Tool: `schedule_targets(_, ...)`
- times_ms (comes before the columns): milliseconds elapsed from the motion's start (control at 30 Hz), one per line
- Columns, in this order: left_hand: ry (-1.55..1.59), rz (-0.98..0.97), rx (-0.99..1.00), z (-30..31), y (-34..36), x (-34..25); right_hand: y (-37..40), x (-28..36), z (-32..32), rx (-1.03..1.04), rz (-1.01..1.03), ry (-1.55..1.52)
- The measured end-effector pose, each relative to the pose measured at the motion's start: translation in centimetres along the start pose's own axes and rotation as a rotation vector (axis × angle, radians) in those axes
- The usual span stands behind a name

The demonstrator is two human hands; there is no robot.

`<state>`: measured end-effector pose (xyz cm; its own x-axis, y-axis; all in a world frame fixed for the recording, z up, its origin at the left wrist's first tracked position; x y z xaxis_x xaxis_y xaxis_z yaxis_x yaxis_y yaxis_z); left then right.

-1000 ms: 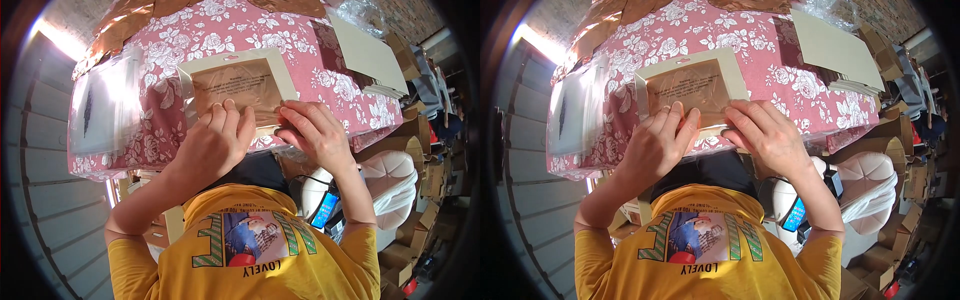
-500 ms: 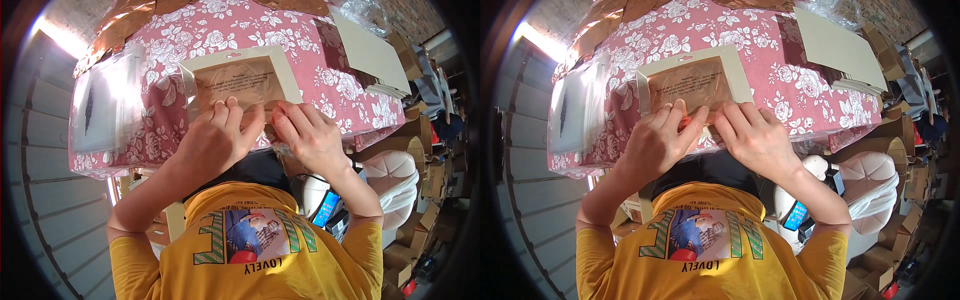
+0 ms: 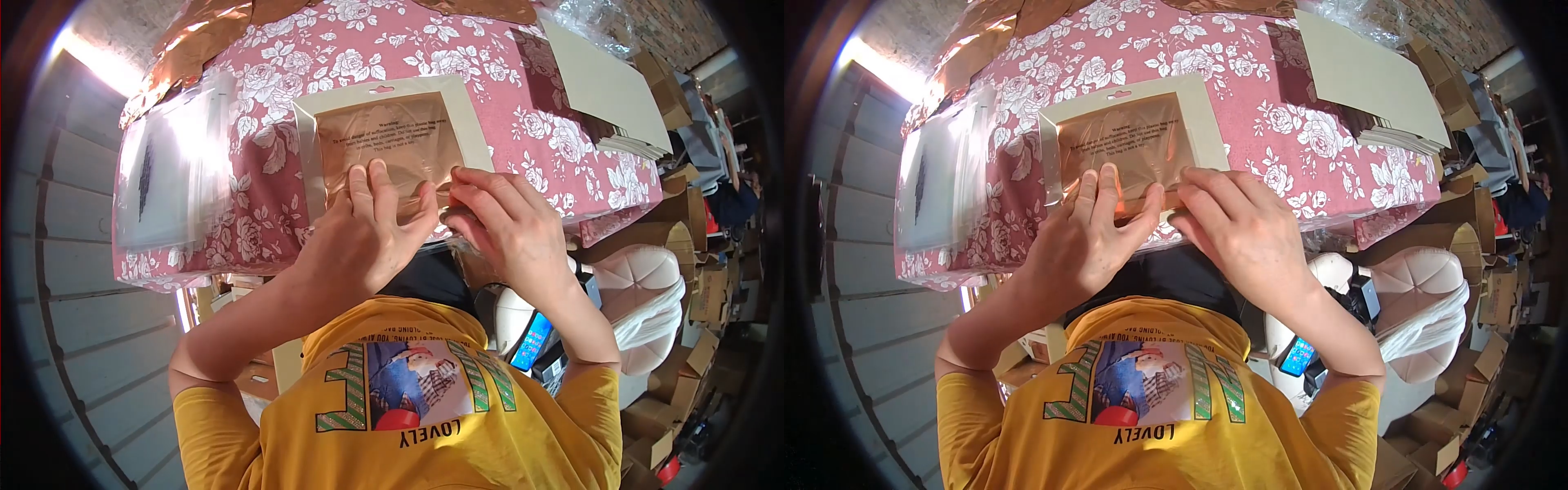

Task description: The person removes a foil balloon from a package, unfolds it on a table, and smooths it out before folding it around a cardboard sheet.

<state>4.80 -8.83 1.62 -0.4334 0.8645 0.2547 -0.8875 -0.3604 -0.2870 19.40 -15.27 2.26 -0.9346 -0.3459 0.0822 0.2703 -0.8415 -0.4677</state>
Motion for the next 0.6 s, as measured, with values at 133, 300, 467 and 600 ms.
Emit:
schedule_targets(133, 0.107, 0.035, -0.004, -0.2, 0.9, -0.1, 1.1, -0.7, -0.2, -0.032, 0.0, -0.118)
schedule_targets(300, 0.248, 0.098, -0.034, -0.1, 1.2, -0.4, 1.9, -0.2, -0.4, 0.025, 0.095, 0.008)
schedule_targets(467, 0.207, 0.148, -0.072, -0.7, 1.6, -1.0, 2.7, 0.2, -1.0, 0.094, 0.12, 0.163)
schedule_targets(600, 0.203, 0.163, -0.046, -0.9, 2.1, -1.2, 2.9, 0.2, -1.2, 0.105, 0.164, 0.218)
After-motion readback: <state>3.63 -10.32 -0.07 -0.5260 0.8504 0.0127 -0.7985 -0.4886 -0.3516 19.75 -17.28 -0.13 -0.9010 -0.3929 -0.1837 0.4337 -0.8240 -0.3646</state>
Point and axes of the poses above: each hand's wrist, its own y-axis away from the middle knuckle, its own z-axis out of the back of the hand, x = y × z, the point moved 5 cm from there along -y, towards the middle knuckle, and after that the axes turned 7 degrees about z, right-handed, at the moved point
